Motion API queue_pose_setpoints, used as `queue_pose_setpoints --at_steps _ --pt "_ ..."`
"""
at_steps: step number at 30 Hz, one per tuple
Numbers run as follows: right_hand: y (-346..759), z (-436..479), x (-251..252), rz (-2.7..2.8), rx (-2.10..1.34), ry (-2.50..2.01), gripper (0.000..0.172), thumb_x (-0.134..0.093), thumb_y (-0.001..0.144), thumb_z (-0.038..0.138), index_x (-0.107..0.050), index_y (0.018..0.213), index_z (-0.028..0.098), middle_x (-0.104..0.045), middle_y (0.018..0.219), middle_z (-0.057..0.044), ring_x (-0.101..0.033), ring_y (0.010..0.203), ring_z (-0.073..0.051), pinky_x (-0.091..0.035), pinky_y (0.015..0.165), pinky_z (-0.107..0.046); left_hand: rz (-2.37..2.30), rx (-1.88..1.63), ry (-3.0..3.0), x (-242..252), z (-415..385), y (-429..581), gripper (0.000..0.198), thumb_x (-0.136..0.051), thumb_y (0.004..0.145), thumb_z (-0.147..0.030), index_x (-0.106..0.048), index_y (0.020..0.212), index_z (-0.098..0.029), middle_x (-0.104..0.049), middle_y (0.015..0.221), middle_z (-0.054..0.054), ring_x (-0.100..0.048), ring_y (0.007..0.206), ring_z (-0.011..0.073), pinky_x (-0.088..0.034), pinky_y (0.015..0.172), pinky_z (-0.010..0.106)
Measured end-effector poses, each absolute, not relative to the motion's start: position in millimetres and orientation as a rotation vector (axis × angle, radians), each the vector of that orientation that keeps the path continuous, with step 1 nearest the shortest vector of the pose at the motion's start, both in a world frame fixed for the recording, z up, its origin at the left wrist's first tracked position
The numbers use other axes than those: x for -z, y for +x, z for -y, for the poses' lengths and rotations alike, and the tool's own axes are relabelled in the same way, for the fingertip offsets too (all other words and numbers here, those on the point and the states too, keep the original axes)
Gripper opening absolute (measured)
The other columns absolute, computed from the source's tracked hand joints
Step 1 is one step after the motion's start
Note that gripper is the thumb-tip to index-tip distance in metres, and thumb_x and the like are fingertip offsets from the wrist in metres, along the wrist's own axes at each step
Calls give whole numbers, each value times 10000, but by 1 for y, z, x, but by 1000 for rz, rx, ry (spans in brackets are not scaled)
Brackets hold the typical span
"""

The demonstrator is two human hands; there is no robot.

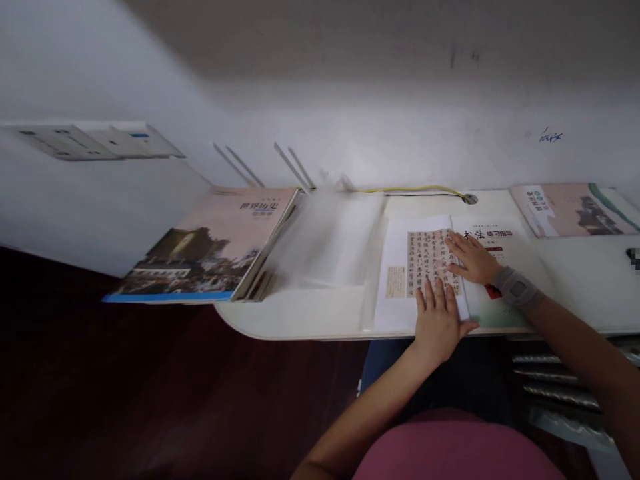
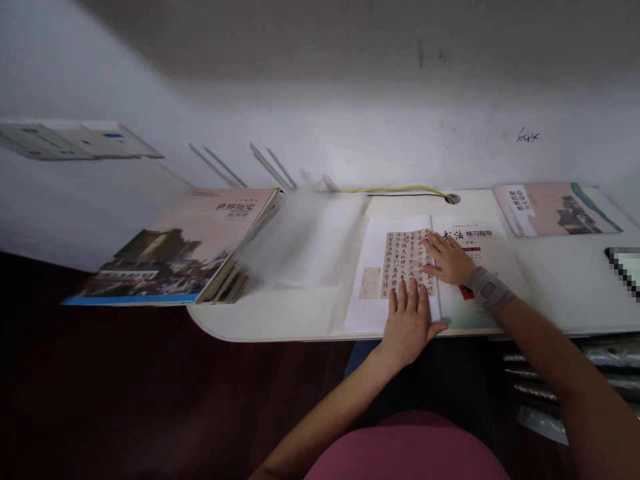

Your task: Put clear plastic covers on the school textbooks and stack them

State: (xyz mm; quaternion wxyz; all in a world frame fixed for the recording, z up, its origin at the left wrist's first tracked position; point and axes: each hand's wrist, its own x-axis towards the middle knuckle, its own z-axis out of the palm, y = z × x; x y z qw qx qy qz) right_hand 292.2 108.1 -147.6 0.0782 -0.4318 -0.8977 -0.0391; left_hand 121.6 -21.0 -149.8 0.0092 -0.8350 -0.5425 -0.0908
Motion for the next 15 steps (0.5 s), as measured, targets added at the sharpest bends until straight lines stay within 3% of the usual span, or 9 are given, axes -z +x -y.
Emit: queue_pose_setpoints --at_steps 8,15 --pt "291 -108 150 2723 127 -1315 729 -276 900 593 -277 1433 97 -219 1501 -185 -227 1372 -323 -219 1075 -524 1676 282 -2569 151 22 118 846 -397 803 -677 -394 1358 -38 -345 1418 266 -267 1324 434 -240 1041 610" --pt "289 -113 150 2712 125 -1344 776 -350 852 649 -321 1417 117 -242 1493 -188 -245 1364 -331 -231 1073 -523 1638 303 -2614 147 20 114 781 -397 829 -639 -440 1323 -35 -414 1373 269 -350 1297 401 -304 1027 573"
